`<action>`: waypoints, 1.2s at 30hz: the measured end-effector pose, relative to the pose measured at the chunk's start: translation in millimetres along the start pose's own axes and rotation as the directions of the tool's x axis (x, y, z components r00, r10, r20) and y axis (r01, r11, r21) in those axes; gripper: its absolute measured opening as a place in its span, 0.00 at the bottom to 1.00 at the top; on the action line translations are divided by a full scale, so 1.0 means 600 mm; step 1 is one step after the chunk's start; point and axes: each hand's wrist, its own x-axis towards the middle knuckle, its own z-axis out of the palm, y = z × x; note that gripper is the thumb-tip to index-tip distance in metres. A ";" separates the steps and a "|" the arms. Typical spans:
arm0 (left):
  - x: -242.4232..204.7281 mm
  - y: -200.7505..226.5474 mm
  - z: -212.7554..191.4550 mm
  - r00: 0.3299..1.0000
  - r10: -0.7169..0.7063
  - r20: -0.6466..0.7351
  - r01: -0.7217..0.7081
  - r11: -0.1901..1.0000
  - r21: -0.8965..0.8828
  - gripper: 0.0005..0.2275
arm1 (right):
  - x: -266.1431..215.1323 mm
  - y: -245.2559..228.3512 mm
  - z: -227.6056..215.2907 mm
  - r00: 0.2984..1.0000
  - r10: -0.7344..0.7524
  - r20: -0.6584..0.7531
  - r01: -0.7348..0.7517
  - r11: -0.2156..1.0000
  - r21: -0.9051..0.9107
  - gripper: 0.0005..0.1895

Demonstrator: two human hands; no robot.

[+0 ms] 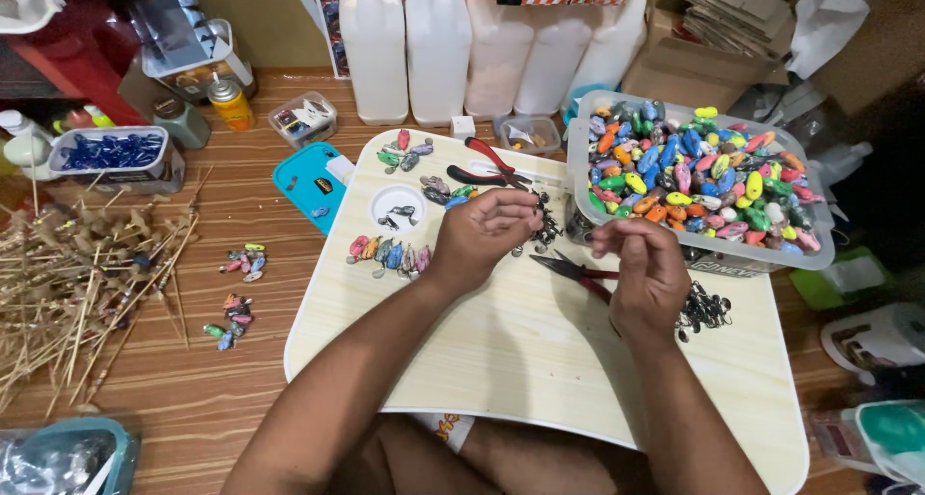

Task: Assembling small fishing lures by attaching colorful bodies to hooks using pliers and scissors

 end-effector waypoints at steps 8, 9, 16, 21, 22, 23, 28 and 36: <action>-0.004 0.015 -0.004 0.994 0.100 0.055 -0.104 0.991 0.085 0.13 | -0.026 0.008 0.014 0.998 -0.005 0.065 -0.009 0.977 0.213 0.13; -0.004 0.017 -0.004 0.991 0.120 0.059 -0.125 0.988 0.091 0.13 | -0.027 0.009 0.012 0.998 -0.011 0.070 -0.006 0.972 0.235 0.13; -0.006 0.006 -0.004 0.987 0.135 0.085 -0.145 0.982 0.118 0.12 | -0.031 0.004 0.018 0.998 -0.001 0.063 -0.015 0.968 0.251 0.13; -0.010 0.015 0.002 0.990 0.106 0.091 -0.116 0.988 0.106 0.11 | -0.029 -0.001 0.021 0.997 -0.046 0.069 0.031 0.979 0.202 0.12; -0.009 0.014 0.001 0.990 0.105 0.091 -0.114 0.988 0.106 0.11 | -0.029 0.000 0.021 0.997 -0.045 0.069 0.030 0.979 0.202 0.12; -0.009 0.013 0.000 0.991 0.099 0.088 -0.108 0.988 0.108 0.10 | -0.030 0.001 0.020 0.996 -0.051 0.074 0.034 0.976 0.216 0.12; -0.008 0.013 -0.002 0.992 0.087 0.089 -0.096 0.991 0.098 0.10 | -0.028 0.002 0.022 0.995 -0.063 0.081 0.044 0.975 0.218 0.12; -0.009 0.013 -0.001 0.992 0.083 0.091 -0.090 0.993 0.079 0.10 | -0.033 0.009 0.019 0.988 -0.114 0.100 0.090 0.973 0.215 0.12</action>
